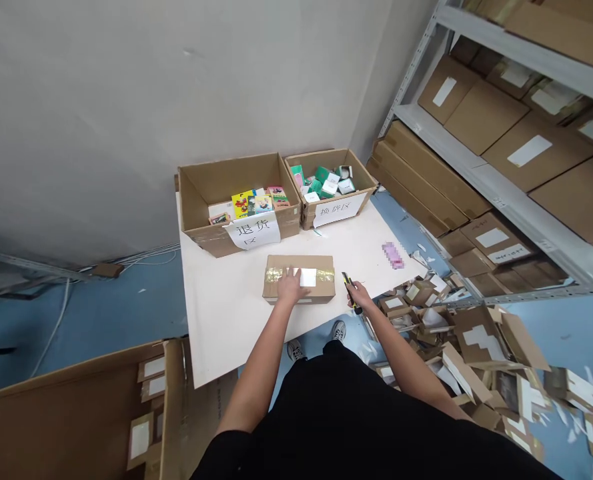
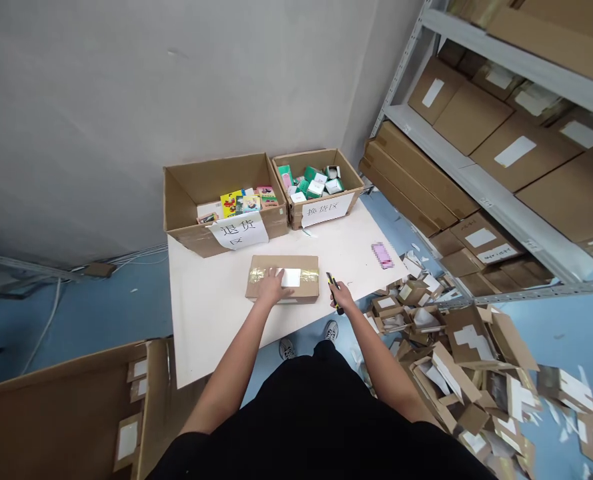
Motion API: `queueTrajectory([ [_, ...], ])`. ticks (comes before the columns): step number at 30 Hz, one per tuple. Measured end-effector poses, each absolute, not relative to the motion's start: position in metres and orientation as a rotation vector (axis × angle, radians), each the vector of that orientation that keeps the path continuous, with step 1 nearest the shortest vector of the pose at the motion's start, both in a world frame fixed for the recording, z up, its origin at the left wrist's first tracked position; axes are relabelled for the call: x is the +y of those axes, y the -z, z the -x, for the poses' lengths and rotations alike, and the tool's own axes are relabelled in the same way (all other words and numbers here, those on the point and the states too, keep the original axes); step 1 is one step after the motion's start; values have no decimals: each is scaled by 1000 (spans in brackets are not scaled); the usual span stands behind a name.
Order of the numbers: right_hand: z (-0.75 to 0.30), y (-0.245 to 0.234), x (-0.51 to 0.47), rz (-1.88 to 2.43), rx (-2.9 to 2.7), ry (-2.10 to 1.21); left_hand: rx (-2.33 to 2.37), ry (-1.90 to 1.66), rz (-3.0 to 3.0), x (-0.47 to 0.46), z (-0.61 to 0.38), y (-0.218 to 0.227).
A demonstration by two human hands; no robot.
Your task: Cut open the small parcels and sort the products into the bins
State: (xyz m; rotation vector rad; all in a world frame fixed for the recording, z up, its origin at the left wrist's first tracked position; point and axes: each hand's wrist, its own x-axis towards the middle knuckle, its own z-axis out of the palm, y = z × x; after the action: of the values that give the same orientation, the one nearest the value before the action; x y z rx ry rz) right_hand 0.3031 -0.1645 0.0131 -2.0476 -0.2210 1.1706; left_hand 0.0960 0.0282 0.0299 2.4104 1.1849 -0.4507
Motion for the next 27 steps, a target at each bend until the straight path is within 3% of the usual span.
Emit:
queueTrajectory([
  [4, -315, -4, -152, 2156, -335, -1197, 953, 531, -2429, 29, -89, -16],
  [15, -317, 11, -131, 2212, -532, -1224, 996, 325, -2559, 4, -66, 10],
  [27, -287, 8, -175, 2285, -729, -1228, 1030, 373, -2546, 1, -68, 2],
])
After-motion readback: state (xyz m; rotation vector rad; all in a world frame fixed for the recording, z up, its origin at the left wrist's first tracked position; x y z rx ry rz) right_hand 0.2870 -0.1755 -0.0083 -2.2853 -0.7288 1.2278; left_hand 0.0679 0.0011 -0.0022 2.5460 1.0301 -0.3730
